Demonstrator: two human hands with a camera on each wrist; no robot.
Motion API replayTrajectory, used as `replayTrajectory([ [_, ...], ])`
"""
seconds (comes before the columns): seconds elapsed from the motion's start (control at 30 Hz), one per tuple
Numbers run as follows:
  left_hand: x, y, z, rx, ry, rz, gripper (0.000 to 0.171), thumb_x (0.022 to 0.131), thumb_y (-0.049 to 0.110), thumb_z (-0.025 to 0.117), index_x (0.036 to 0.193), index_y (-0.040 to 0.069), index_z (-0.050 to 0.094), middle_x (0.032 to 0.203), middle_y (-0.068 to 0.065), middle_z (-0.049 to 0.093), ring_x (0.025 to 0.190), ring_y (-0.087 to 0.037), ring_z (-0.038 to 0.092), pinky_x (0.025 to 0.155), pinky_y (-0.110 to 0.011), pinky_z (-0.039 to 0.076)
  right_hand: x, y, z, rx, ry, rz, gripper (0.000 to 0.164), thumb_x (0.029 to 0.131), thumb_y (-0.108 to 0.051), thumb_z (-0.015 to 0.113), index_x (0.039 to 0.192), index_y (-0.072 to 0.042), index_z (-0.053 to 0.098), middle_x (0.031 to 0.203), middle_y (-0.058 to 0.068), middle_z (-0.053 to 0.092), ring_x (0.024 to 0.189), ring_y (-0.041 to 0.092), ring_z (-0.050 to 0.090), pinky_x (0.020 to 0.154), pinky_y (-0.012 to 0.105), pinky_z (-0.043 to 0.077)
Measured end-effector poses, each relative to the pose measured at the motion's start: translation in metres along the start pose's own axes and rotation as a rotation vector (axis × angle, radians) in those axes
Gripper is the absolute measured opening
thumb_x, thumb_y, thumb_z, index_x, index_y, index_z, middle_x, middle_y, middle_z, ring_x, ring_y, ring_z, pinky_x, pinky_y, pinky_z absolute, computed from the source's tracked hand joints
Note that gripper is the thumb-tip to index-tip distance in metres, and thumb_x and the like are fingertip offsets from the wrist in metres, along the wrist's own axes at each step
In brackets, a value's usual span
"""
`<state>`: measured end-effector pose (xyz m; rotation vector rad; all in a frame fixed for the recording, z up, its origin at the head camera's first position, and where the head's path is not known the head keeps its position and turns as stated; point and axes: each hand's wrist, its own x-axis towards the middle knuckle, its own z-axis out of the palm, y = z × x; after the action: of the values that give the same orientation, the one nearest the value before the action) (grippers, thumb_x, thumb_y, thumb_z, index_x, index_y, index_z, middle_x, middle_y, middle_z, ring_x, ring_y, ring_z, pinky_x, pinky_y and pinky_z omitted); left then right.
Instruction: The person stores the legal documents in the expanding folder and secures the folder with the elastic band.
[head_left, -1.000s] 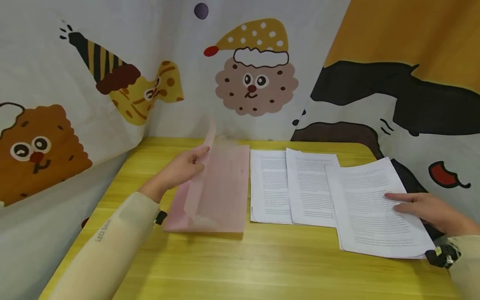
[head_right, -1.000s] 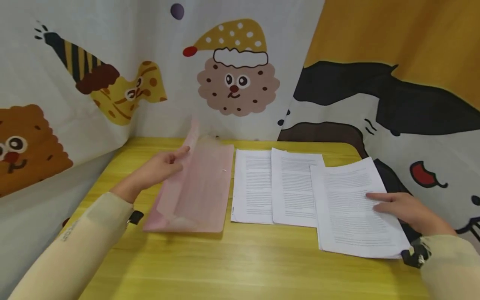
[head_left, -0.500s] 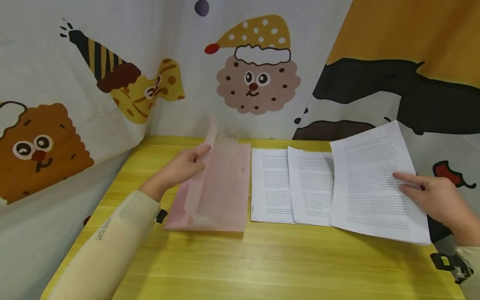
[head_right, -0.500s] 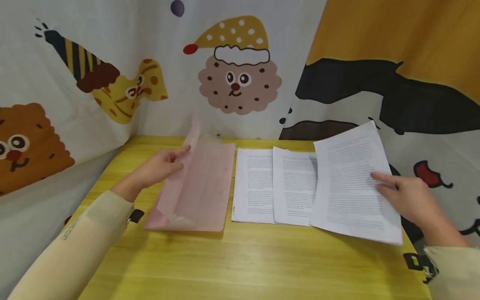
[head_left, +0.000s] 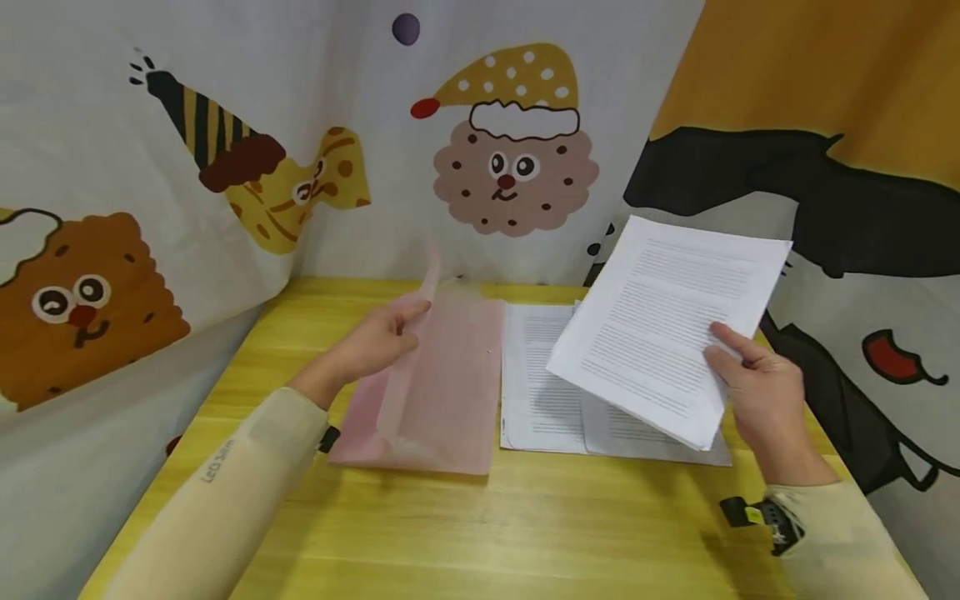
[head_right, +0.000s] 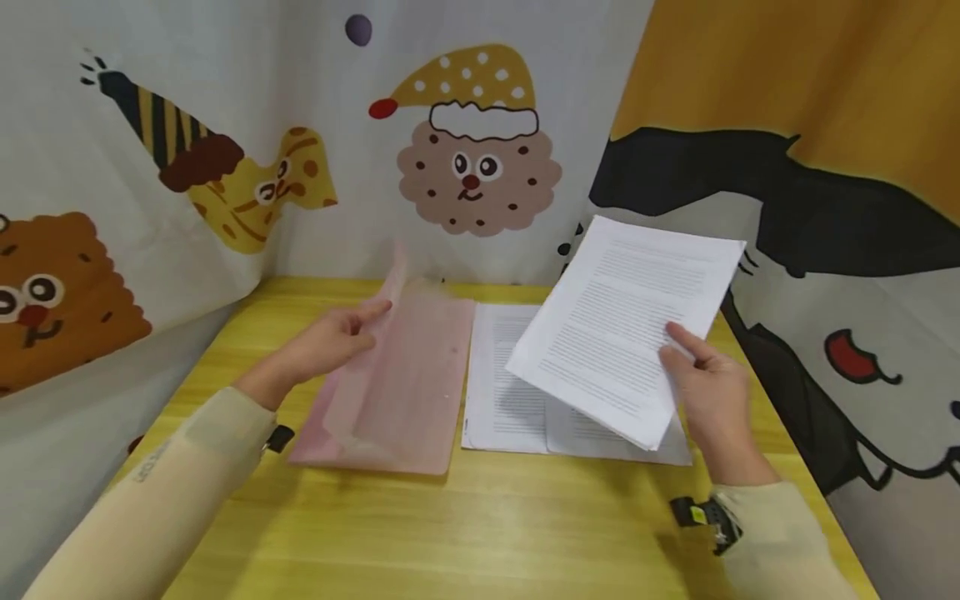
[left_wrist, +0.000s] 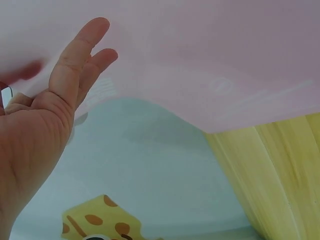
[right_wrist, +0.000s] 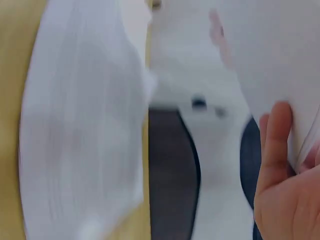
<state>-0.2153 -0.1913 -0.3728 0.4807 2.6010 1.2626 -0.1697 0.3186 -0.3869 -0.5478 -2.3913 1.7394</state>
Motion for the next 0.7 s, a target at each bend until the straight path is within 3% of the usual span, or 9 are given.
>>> replayTrajectory([
  [0.1, -0.001, -0.001, 0.002, 0.018, 0.016, 0.010, 0.063, 0.100, 0.007, 0.051, 0.162, 0.005, 0.044, 0.066, 0.005, 0.037, 0.047, -0.011, 0.024, 0.048, -0.025, 0.029, -0.008, -0.004, 0.039, 0.015, -0.011, -0.017, 0.051, 0.104, -0.030, 0.069, 0.154, -0.025, 0.057, 0.172, 0.001, 0.040, 0.147, 0.014, 0.047, 0.085, 0.003, 0.048],
  [0.23, 0.000, -0.001, 0.004, 0.030, 0.026, -0.001, 0.063, 0.099, 0.009, 0.051, 0.162, 0.006, 0.046, 0.055, 0.011, 0.026, 0.047, -0.011, 0.022, 0.048, -0.026, 0.028, -0.015, -0.006, 0.073, 0.036, -0.053, -0.015, 0.050, 0.106, -0.029, 0.066, 0.155, -0.025, 0.057, 0.171, 0.003, 0.043, 0.144, 0.020, 0.050, 0.086, 0.005, 0.049],
  [0.33, 0.003, 0.000, 0.006, 0.041, 0.039, -0.003, 0.064, 0.097, 0.010, 0.052, 0.161, 0.008, 0.048, 0.059, 0.008, 0.029, 0.049, -0.011, 0.023, 0.049, -0.025, 0.028, -0.017, -0.007, 0.084, 0.069, -0.059, -0.021, 0.049, 0.106, -0.025, 0.067, 0.154, -0.022, 0.059, 0.168, 0.007, 0.045, 0.131, 0.015, 0.056, 0.083, 0.006, 0.051],
  [0.37, 0.003, 0.000, 0.007, 0.046, 0.046, 0.002, 0.064, 0.096, 0.010, 0.052, 0.161, 0.007, 0.049, 0.063, 0.006, 0.039, 0.049, -0.010, 0.023, 0.050, -0.025, 0.029, -0.018, -0.007, 0.087, 0.087, -0.059, -0.021, 0.049, 0.106, -0.024, 0.067, 0.154, -0.021, 0.059, 0.167, 0.009, 0.046, 0.126, 0.013, 0.057, 0.082, 0.006, 0.051],
  [0.43, 0.005, -0.001, 0.008, 0.049, 0.058, 0.009, 0.065, 0.095, 0.010, 0.052, 0.160, 0.006, 0.050, 0.082, -0.002, 0.059, 0.050, -0.010, 0.024, 0.050, -0.025, 0.029, -0.018, -0.008, 0.091, 0.111, -0.059, -0.030, 0.049, 0.105, -0.020, 0.068, 0.153, -0.019, 0.059, 0.164, 0.011, 0.048, 0.119, 0.010, 0.059, 0.081, 0.007, 0.052],
  [0.53, 0.005, -0.002, 0.008, 0.050, 0.065, 0.010, 0.066, 0.095, 0.010, 0.052, 0.160, 0.005, 0.048, 0.104, -0.012, 0.064, 0.050, -0.010, 0.025, 0.050, -0.025, 0.030, -0.018, -0.009, 0.096, 0.118, -0.072, -0.044, 0.049, 0.105, -0.020, 0.067, 0.153, -0.018, 0.059, 0.164, 0.013, 0.049, 0.118, 0.009, 0.061, 0.081, 0.008, 0.053],
  [0.6, 0.005, -0.002, 0.008, 0.043, 0.067, 0.003, 0.066, 0.095, 0.009, 0.052, 0.161, 0.005, 0.048, 0.097, -0.010, 0.062, 0.049, -0.010, 0.025, 0.049, -0.025, 0.029, -0.018, -0.009, 0.100, 0.104, -0.082, -0.048, 0.049, 0.105, -0.021, 0.067, 0.153, -0.018, 0.059, 0.164, 0.012, 0.049, 0.120, 0.010, 0.061, 0.082, 0.008, 0.053],
  [0.7, 0.003, -0.002, 0.009, 0.044, 0.062, 0.002, 0.067, 0.095, 0.008, 0.051, 0.161, 0.006, 0.047, 0.072, 0.000, 0.043, 0.048, -0.009, 0.024, 0.049, -0.025, 0.028, -0.019, -0.009, 0.107, 0.060, -0.094, -0.060, 0.048, 0.106, -0.024, 0.067, 0.153, -0.020, 0.060, 0.165, 0.009, 0.049, 0.123, 0.012, 0.060, 0.082, 0.007, 0.052],
])
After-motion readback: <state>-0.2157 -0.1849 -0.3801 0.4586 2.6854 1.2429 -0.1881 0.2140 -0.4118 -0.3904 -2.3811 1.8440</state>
